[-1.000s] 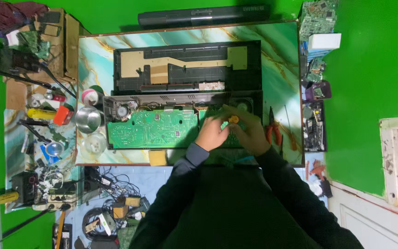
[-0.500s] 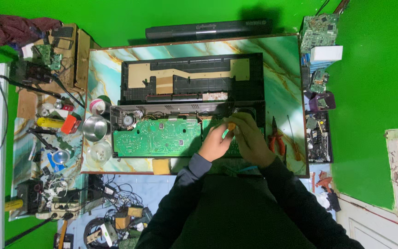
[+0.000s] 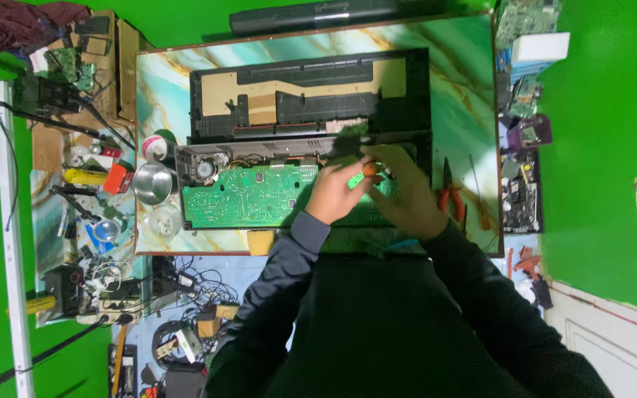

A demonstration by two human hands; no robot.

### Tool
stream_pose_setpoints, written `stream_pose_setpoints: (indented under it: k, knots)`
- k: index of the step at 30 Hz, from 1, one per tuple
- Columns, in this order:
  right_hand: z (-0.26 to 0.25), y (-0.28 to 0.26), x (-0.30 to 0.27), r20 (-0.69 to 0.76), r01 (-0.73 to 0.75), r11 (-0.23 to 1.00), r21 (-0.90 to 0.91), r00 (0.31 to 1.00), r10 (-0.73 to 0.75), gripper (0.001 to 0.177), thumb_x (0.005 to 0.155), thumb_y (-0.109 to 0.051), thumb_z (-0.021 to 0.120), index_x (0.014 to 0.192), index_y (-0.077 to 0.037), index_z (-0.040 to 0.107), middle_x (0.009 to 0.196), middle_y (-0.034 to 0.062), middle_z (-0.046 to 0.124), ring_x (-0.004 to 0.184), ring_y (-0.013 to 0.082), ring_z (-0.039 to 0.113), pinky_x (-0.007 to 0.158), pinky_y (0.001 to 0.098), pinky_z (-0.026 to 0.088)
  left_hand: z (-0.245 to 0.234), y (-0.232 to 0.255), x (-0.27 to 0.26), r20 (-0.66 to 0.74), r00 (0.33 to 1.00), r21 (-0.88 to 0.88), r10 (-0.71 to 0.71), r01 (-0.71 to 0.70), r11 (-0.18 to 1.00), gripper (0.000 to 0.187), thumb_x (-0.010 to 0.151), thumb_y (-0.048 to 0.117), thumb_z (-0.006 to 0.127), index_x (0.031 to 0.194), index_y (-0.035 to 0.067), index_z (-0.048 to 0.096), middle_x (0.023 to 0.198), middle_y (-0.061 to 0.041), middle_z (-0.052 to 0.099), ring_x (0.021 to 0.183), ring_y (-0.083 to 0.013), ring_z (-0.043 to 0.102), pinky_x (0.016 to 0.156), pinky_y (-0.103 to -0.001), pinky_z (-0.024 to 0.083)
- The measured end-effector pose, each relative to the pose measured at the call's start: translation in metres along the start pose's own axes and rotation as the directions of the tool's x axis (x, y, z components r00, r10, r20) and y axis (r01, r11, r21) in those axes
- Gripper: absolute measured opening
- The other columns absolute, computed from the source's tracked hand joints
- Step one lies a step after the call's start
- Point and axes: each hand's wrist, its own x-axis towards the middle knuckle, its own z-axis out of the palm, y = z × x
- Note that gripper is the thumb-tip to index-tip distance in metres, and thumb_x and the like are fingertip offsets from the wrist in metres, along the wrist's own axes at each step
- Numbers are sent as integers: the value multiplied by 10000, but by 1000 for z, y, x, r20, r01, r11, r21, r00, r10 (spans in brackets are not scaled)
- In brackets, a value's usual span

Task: The person works on a disassembled electronic device, using a screwdriver to remove screws from a green circuit board. They then use pliers to cut a wire and continue to manipulate components on the board.

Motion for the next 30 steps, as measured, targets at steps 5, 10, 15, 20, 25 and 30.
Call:
stream_pose_setpoints:
  k: [5,10,15,20,25,30]
  knots:
    - [-11,6,6,42,91,974,209,994,-102,211,1073,-2,533,1272,-12,605,1399,129,677,1278,272,678,1051,363,557,4,0,3,-79,971,-58,224,-228,972,354,972,135,690,1304,23,636,1080,-185,741,819,-342,705,716,-381,552]
    - [-13,-6,9,50,-22,995,-99,998,27,362,871,-25,689,1233,-10,677,1251,162,663,1019,264,688,869,351,557,13,-6,11,-162,946,-144,281,-304,942,469,872,126,740,1302,10,593,1213,-202,709,965,-299,748,725,-334,602]
    - [-18,-27,16,102,223,970,-98,972,-213,438,935,50,623,1372,58,597,1398,192,629,1302,366,586,1055,467,479,4,15,9,-135,913,-103,384,-399,911,371,885,40,676,1252,6,639,1148,-183,717,1054,-352,709,875,-388,574]
    - [-20,-23,7,77,252,968,-5,965,-251,470,889,53,654,1342,67,532,1335,247,569,1249,400,560,1000,465,488,2,15,0,-90,990,-174,111,-125,977,238,877,96,676,1106,31,684,944,-163,737,767,-362,700,735,-424,553]
    - [4,9,-9,-48,2,999,-34,999,-3,235,951,8,726,1172,-43,663,1108,115,673,1019,262,699,906,381,565,20,-11,3,-188,961,-13,204,-210,978,99,946,101,712,1011,36,676,896,-167,713,836,-408,677,766,-452,534]
    - [2,12,-6,-55,201,971,-131,976,-209,315,839,-83,832,1083,-37,638,967,82,655,965,306,633,916,439,500,25,2,2,-159,952,3,262,-264,964,348,797,8,623,1143,26,656,996,-196,712,924,-445,650,809,-455,545]
